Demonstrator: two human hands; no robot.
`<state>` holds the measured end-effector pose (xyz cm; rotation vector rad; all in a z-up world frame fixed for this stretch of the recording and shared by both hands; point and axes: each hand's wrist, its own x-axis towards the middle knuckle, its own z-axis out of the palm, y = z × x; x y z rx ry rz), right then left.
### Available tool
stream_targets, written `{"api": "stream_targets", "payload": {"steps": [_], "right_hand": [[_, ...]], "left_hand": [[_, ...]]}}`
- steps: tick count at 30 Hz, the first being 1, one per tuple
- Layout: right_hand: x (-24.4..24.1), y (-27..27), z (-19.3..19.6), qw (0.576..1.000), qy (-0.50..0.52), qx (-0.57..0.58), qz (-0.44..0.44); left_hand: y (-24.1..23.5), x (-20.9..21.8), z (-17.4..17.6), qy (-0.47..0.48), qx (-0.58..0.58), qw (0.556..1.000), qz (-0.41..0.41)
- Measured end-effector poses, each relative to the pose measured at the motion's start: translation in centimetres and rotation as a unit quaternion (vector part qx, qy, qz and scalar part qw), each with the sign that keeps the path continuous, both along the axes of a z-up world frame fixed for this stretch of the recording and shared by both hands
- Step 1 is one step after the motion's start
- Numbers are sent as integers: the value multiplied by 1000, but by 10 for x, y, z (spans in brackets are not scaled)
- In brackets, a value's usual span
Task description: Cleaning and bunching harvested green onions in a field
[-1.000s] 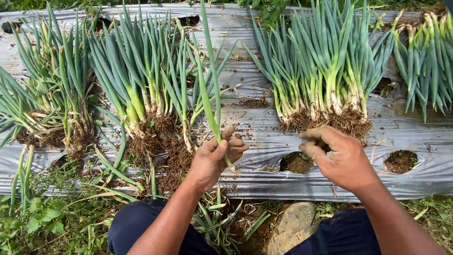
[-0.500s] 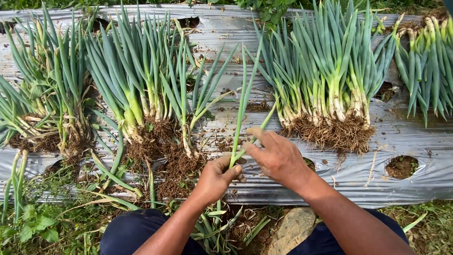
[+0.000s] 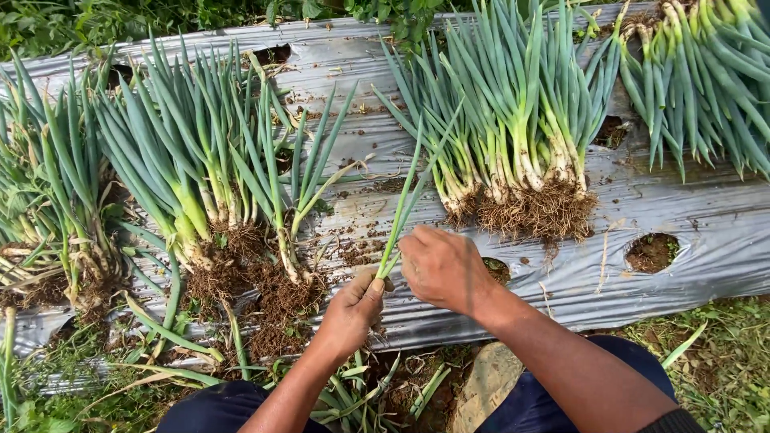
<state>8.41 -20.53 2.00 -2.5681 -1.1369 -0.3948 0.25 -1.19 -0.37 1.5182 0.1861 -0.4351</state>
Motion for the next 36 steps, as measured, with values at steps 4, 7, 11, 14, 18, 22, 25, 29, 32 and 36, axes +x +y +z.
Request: {"api": "stream_targets", "payload": {"steps": [4, 7, 11, 14, 18, 22, 25, 29, 32, 36], "right_hand": [[29, -28, 18, 988, 25, 49, -144], [36, -52, 84, 833, 402, 151, -348], [11, -48, 55, 840, 496, -11, -222], [-15, -19, 49, 845, 512, 39, -151], [-37, 17, 48, 807, 571, 83, -123], [-39, 20, 37, 818, 547, 118, -134], [-35, 15, 29, 839, 526, 99, -101], [-24, 5, 45, 813, 562, 98, -119], [-9, -8, 57, 814, 546, 147, -134], [36, -55, 102, 803, 499, 204, -252]], "left_hand": [[5, -7, 23, 57, 60, 996, -30], [20, -10, 2, 45, -95, 994, -4], [14, -3, -8, 55, -247, 962, 99], [0, -2, -12, 53, -304, 942, 132], [-19, 0, -4, 88, -317, 934, 141], [-28, -4, -2, 107, -352, 919, 143], [-35, -5, 12, 150, -374, 897, 183], [-35, -6, 11, 150, -344, 915, 145], [-38, -15, 21, 95, -188, 974, 85], [-36, -55, 3, -112, -35, 983, 144]]}}
